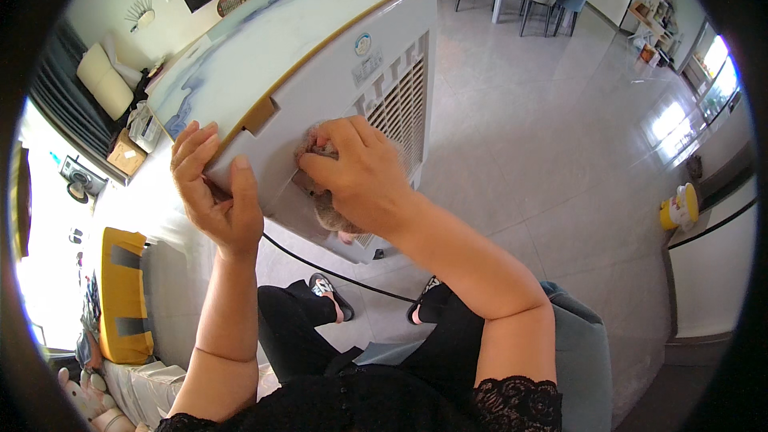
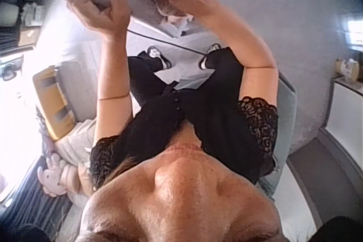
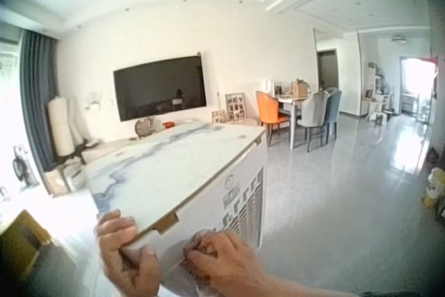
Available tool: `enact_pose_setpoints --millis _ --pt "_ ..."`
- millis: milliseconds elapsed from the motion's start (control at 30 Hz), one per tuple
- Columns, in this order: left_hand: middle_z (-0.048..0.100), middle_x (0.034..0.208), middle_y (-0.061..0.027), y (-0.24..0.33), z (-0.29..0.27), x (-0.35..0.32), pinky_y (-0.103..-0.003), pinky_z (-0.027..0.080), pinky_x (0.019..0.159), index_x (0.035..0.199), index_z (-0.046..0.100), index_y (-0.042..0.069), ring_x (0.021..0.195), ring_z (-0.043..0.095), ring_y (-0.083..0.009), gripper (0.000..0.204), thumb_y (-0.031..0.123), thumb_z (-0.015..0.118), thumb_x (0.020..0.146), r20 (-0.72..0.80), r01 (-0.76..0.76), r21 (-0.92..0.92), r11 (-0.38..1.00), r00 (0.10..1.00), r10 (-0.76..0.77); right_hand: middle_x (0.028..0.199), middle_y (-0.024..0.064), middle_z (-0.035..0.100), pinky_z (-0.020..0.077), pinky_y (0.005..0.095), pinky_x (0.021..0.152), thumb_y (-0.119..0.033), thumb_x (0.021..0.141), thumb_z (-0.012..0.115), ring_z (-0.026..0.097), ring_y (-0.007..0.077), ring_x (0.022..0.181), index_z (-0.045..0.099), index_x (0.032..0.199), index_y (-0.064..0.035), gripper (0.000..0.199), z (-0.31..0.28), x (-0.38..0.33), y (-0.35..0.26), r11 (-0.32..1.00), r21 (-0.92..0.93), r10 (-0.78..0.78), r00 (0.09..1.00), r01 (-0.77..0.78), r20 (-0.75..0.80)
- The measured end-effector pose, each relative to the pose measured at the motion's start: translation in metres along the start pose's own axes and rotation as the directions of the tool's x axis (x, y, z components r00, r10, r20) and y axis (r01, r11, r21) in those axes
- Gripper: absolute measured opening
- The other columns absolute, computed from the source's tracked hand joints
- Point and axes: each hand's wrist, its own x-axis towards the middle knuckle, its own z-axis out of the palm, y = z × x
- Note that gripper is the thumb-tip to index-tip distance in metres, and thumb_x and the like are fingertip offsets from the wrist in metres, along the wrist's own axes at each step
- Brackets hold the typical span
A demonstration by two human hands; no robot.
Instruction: The person wipes the front grille and top surface of a portable air cooler using a cloth. They methodically clean the vents and edges, then rotate the unit to access and wipe the side and rear panels.
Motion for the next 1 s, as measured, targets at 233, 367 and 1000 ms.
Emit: enact_pose_setpoints --millis 233,367,1000 --pt "0.063 0.108 -0.0144 0.001 0.000 0.000 -0.047 0.034 0.103 0.104 0.058 0.001 0.112 0.055 -0.0351 0.034 -0.001 0.063 0.071 0.014 0.000 0.009 1.000 1.000 0.000 0.100 0.0065 0.058 0.0482 0.0367 0.079 -0.006 0.071 0.069 0.055 0.0279 0.095 0.073 0.090 -0.0142 0.021 -0.008 0.006 0.084 0.975 -0.193 0.089 0.991 -0.108 -0.103" --pt "0.062 0.111 -0.0136 0.000 0.000 -0.002 -0.048 0.032 0.106 0.107 0.057 0.002 0.117 0.052 -0.0338 0.035 0.000 0.062 0.072 0.027 -0.001 0.005 1.000 1.000 0.001 0.101 0.0064 0.057 0.0490 0.0383 0.080 -0.003 0.071 0.070 0.055 0.0287 0.097 0.074 0.091 -0.0154 0.024 -0.015 0.016 0.131 0.958 -0.257 0.106 0.990 -0.127 -0.095" --pt "0.058 0.118 -0.0127 -0.003 -0.003 -0.007 -0.048 0.028 0.110 0.112 0.053 0.004 0.123 0.047 -0.0336 0.033 0.006 0.060 0.080 0.096 0.004 0.018 1.000 0.995 -0.006 0.108 0.0087 0.056 0.0484 0.0393 0.089 0.001 0.076 0.061 0.053 0.0307 0.107 0.074 0.098 -0.0213 0.034 -0.021 0.017 0.290 0.819 -0.381 0.368 0.902 -0.428 -0.224"
